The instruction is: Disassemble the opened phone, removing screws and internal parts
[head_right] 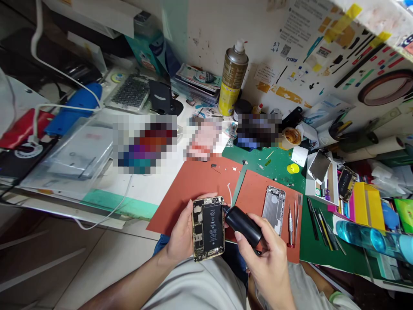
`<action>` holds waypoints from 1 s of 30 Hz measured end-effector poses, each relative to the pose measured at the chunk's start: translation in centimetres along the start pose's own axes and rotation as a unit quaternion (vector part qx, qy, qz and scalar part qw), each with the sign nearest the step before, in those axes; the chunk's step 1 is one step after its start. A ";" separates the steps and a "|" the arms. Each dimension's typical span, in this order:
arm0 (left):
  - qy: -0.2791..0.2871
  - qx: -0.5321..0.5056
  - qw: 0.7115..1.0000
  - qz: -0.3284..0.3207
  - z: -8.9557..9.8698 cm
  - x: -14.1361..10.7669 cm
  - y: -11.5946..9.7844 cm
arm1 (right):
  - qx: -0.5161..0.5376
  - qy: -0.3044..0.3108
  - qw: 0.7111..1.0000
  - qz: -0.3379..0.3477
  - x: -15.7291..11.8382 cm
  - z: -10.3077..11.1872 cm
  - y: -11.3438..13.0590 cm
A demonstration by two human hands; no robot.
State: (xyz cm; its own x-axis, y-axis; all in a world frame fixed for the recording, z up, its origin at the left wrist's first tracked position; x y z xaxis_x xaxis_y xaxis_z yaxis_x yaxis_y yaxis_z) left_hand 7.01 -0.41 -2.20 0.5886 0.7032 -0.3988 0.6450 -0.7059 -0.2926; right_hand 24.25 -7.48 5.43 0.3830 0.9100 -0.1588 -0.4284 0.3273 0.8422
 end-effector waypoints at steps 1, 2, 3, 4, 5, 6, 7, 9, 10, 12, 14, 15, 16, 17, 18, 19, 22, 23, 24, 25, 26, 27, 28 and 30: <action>0.002 0.002 1.000 0.001 0.0 0.0 0.0 | -0.010 0.001 1.000 0.014 0.1 0.2 0.2; 0.004 0.005 1.000 0.004 -0.1 0.0 0.0 | -0.021 0.001 0.999 0.028 0.2 0.4 0.5; 0.007 0.009 1.000 0.007 -0.1 0.0 0.0 | -0.033 0.003 0.999 0.041 0.3 0.6 0.9; 0.010 0.013 1.000 0.012 -0.1 -0.1 0.0 | -0.044 0.006 0.998 0.052 0.4 0.7 1.3; 0.012 0.017 1.000 0.018 0.0 -0.1 0.1 | -0.055 0.012 0.997 0.060 0.5 0.9 1.7; 0.014 0.020 0.999 0.023 0.0 -0.1 0.2 | -0.065 0.018 0.995 0.066 0.6 1.0 2.1; 0.015 0.021 0.999 0.026 0.1 -0.2 0.2 | -0.075 0.025 0.994 0.071 0.7 1.2 2.5; 0.015 0.021 0.999 0.025 0.3 -0.2 0.2 | -0.091 0.036 0.992 0.078 0.9 1.3 3.1; 0.017 0.020 0.999 0.025 0.3 -0.2 0.2 | -0.099 0.038 0.991 0.084 1.0 1.4 3.4; 0.024 0.017 0.999 0.025 0.2 -0.1 0.2 | -0.108 0.039 0.989 0.096 1.0 1.6 3.9; 0.032 0.014 0.999 0.024 -0.1 -0.1 0.1 | -0.113 0.039 0.987 0.104 1.0 1.6 4.2; 0.036 0.013 0.999 0.022 -0.2 -0.1 0.1 | -0.115 0.041 0.987 0.108 1.0 1.6 4.4; 0.040 0.011 0.999 0.020 -0.4 0.0 0.0 | -0.119 0.044 0.986 0.110 1.1 1.6 4.5; 0.045 0.009 0.999 0.019 -0.5 0.0 0.0 | -0.123 0.047 0.985 0.113 1.1 1.6 4.6; 0.049 0.007 0.999 0.020 -0.6 0.0 -0.1 | -0.127 0.049 0.984 0.119 1.1 1.6 4.7; 0.052 0.006 0.998 0.021 -0.6 0.0 -0.1 | -0.130 0.051 0.983 0.123 1.1 1.6 4.7; 0.057 0.007 0.998 0.025 -0.5 0.0 0.1 | -0.132 0.050 0.981 0.133 1.1 1.7 4.8; 0.059 0.008 0.998 0.026 -0.5 0.0 0.1 | -0.132 0.048 0.981 0.135 1.1 1.7 4.7; 0.061 0.008 0.998 0.026 -0.4 0.0 0.2 | -0.132 0.047 0.981 0.138 1.1 1.7 4.7; 0.061 0.007 0.998 0.024 -0.4 0.1 0.2 | -0.131 0.045 0.981 0.139 1.0 1.7 4.7; 0.061 0.004 0.998 0.020 -0.4 0.1 0.2 | -0.129 0.044 0.981 0.139 1.0 1.7 4.7; 0.059 0.001 0.998 0.016 -0.4 0.1 0.2 | -0.126 0.045 0.981 0.138 1.0 1.7 4.8; 0.056 -0.001 0.998 0.013 -0.4 0.1 0.1 | -0.121 0.048 0.982 0.136 0.9 1.6 4.8; 0.052 0.000 0.999 0.011 -0.5 0.2 0.1 | -0.107 0.058 0.984 0.132 0.9 1.2 4.9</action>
State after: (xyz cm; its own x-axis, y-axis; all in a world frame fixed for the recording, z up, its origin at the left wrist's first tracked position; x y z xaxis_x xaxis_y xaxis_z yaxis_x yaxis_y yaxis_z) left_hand 7.44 -0.33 -1.89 0.6503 0.6924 -0.3126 0.6310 -0.7214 -0.2853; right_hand 23.48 -5.33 10.08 0.1451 0.9893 -0.0174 -0.6682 0.1109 0.7356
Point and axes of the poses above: each hand's wrist, its own x-axis towards the middle knuckle, its own z-axis out of the back of the hand, y = z × x, the point moved 7 cm from there along x, towards the middle knuckle, and after that the axes turned 1 degree about y, right-handed, at the moved point
